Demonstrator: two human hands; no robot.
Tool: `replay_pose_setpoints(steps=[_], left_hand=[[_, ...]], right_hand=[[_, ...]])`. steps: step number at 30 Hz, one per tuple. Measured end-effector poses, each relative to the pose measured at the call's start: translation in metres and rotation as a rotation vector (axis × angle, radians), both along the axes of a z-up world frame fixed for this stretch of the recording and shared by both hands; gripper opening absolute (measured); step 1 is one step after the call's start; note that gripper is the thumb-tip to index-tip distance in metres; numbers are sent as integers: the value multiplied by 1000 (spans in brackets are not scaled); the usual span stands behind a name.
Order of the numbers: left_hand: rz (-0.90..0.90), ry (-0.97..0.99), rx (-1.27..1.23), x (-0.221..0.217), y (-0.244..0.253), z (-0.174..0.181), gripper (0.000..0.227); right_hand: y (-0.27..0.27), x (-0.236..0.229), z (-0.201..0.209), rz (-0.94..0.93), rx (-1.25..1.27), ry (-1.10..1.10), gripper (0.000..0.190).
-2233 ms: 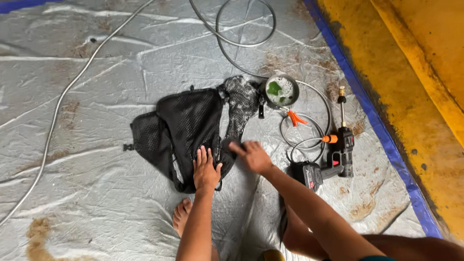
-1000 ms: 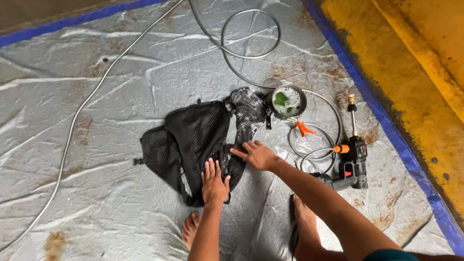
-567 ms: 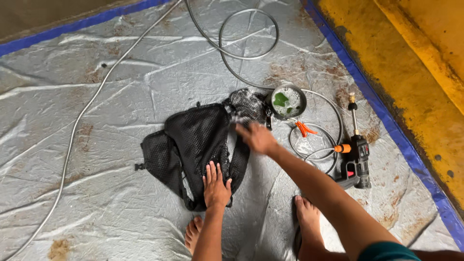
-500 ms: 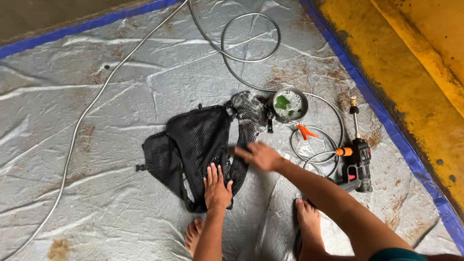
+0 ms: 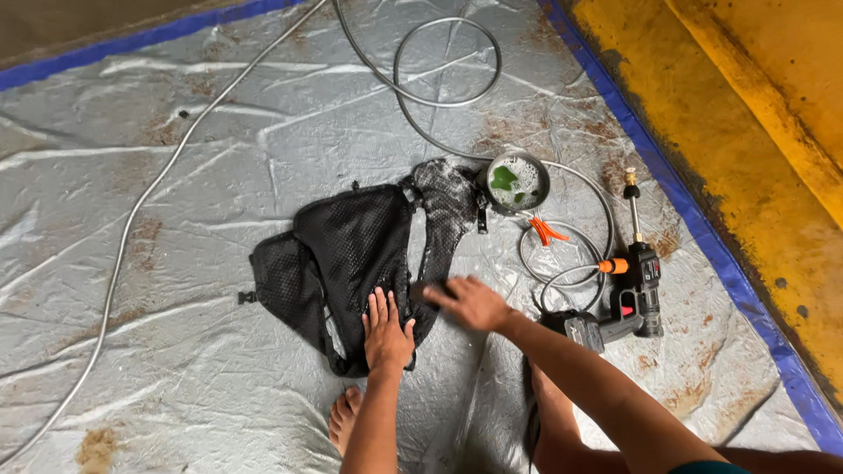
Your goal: The person cleans a black backpack by using a power tool with a brush attachment and then wiping various sections of the mesh and fabric by hand.
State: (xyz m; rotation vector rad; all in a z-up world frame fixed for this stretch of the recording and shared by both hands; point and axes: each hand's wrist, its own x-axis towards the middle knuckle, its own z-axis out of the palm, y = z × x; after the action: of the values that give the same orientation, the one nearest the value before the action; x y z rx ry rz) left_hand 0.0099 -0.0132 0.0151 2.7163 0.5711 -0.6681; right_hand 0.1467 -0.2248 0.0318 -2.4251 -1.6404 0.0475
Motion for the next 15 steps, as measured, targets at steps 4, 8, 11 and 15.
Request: replay_pose_setpoints(steps=[4, 8, 11, 15], left_hand=[[3, -19, 0, -1, 2, -3, 84], [-16, -52, 16, -2, 2, -5, 86], [-9, -64, 32, 8, 3, -9, 85], [-6, -64, 35, -2, 0, -6, 86]], right_hand=[[-16, 54, -8, -330, -37, -83, 66], [-17, 59, -60, -591, -36, 80, 64], [-5, 16, -16, -147, 160, -13, 56], [-5, -4, -7, -27, 107, -84, 60]])
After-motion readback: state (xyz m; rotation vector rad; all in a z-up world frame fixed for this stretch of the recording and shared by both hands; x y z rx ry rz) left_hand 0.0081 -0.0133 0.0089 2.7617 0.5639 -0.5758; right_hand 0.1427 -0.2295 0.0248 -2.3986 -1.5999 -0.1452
